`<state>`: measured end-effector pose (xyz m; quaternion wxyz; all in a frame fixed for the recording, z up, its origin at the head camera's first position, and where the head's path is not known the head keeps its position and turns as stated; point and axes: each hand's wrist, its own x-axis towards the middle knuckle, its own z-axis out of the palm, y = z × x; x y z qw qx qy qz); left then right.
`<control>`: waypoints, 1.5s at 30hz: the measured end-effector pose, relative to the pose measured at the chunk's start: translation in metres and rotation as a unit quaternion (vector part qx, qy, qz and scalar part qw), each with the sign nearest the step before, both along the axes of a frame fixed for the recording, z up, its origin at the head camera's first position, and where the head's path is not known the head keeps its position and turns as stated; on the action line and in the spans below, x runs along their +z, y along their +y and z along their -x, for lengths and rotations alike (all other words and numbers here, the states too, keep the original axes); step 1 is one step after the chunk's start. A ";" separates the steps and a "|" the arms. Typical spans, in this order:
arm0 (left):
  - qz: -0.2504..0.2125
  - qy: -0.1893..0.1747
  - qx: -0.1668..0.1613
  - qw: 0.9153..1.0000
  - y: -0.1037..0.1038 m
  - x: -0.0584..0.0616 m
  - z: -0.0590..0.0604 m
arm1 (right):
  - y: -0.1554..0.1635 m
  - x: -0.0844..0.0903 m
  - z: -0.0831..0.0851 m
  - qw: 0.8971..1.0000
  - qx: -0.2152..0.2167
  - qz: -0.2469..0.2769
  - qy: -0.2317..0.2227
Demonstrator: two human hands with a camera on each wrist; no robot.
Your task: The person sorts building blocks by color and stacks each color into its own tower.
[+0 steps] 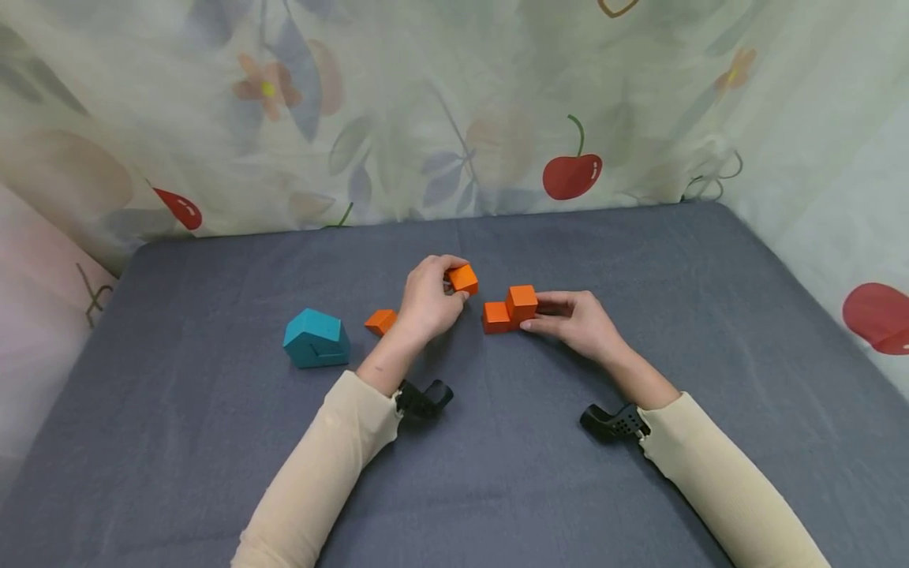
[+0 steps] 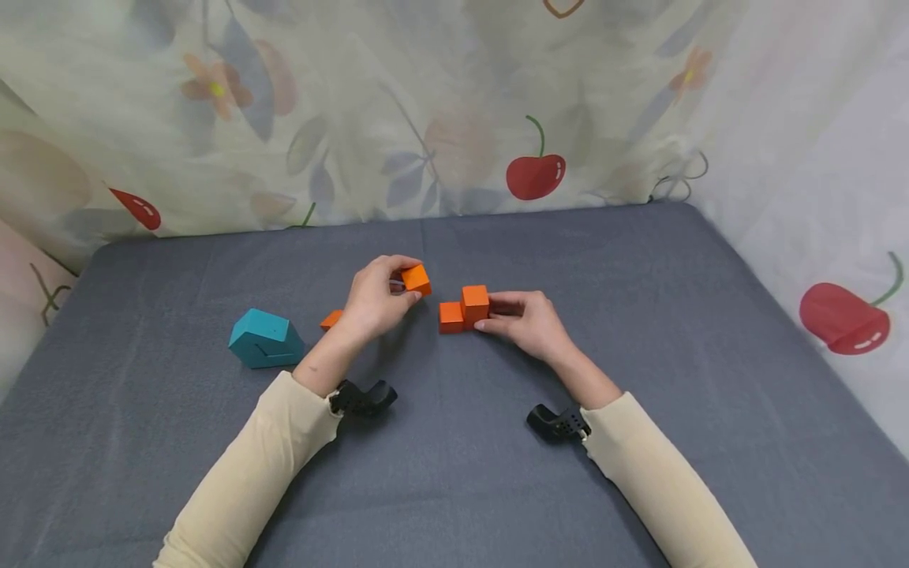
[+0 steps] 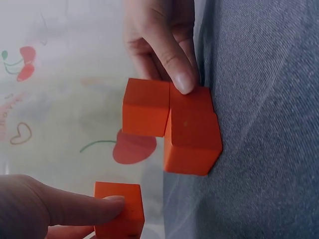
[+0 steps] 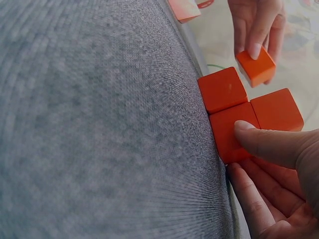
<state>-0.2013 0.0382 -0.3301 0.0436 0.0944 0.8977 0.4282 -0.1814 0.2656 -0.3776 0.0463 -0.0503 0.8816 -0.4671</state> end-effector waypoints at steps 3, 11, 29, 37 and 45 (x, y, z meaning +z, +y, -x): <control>0.006 0.001 -0.009 1.000 0.001 0.001 -0.001 | 0.000 0.000 0.000 1.000 0.003 0.006 0.000; 0.006 0.002 -0.044 0.999 0.008 0.002 -0.004 | 0.000 -0.002 0.001 1.000 0.002 0.014 -0.006; 0.040 -0.009 -0.115 0.992 0.018 -0.002 -0.006 | 0.001 -0.002 0.002 1.000 0.001 0.013 0.003; 0.046 -0.012 -0.122 0.991 0.022 -0.002 -0.005 | 0.002 -0.002 0.003 1.000 0.004 0.020 0.003; 0.051 -0.013 -0.128 0.990 0.025 -0.005 -0.005 | 0.002 -0.003 0.002 1.000 0.001 0.017 -0.003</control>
